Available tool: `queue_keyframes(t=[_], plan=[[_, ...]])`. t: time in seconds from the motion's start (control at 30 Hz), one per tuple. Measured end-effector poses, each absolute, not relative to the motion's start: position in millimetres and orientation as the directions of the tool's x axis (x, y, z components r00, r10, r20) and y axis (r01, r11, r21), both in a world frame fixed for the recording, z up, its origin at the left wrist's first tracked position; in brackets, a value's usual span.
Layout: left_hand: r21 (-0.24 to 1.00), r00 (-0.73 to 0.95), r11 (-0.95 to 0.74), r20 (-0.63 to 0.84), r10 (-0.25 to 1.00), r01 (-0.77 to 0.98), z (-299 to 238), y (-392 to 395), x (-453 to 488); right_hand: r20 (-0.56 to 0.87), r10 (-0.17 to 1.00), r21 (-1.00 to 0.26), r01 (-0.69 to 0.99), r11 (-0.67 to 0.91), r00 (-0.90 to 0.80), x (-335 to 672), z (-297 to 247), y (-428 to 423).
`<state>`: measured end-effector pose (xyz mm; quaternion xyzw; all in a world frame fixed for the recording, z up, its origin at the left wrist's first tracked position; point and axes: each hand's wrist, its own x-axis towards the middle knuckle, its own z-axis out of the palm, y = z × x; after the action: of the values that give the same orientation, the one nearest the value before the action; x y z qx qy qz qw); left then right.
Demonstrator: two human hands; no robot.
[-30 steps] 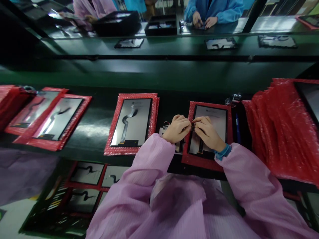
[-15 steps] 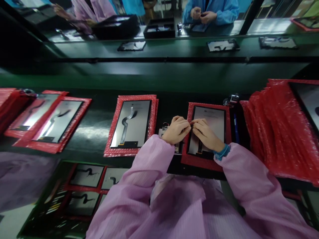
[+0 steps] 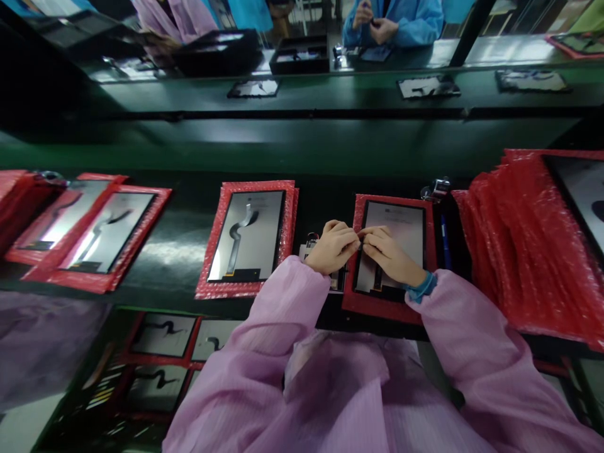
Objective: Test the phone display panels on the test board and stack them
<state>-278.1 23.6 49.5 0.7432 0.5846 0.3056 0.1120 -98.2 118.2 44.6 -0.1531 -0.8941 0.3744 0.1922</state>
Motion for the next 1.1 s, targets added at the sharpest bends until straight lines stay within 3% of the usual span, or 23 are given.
queue_keyframes(t=[0.23, 0.43, 0.73, 1.1], plan=[[0.581, 0.161, -0.274, 0.240, 0.957, 0.767, 50.2, 22.6, -284.7, 0.165, 0.373, -0.754, 0.128, 0.645, -0.913, -95.7, 47.4, 120.8], [0.621, 0.092, -0.179, 0.169, 0.981, 0.763, 52.2, 23.6, -287.5, 0.172, 0.373, -0.729, 0.137, 0.671, -0.912, -96.2, 48.0, 119.8], [0.687, 0.047, -0.180, 0.207, 0.977, 0.704, 54.7, 22.4, -283.3, 0.210, 0.364, -0.725, 0.105, 0.680, -0.908, -95.3, 49.0, 118.6], [0.638, -0.038, -0.147, 0.267, 0.963, 0.756, 49.0, 27.4, -276.8, 0.255, 0.389, -0.702, 0.107, 0.704, -0.885, -97.5, 48.6, 116.4]])
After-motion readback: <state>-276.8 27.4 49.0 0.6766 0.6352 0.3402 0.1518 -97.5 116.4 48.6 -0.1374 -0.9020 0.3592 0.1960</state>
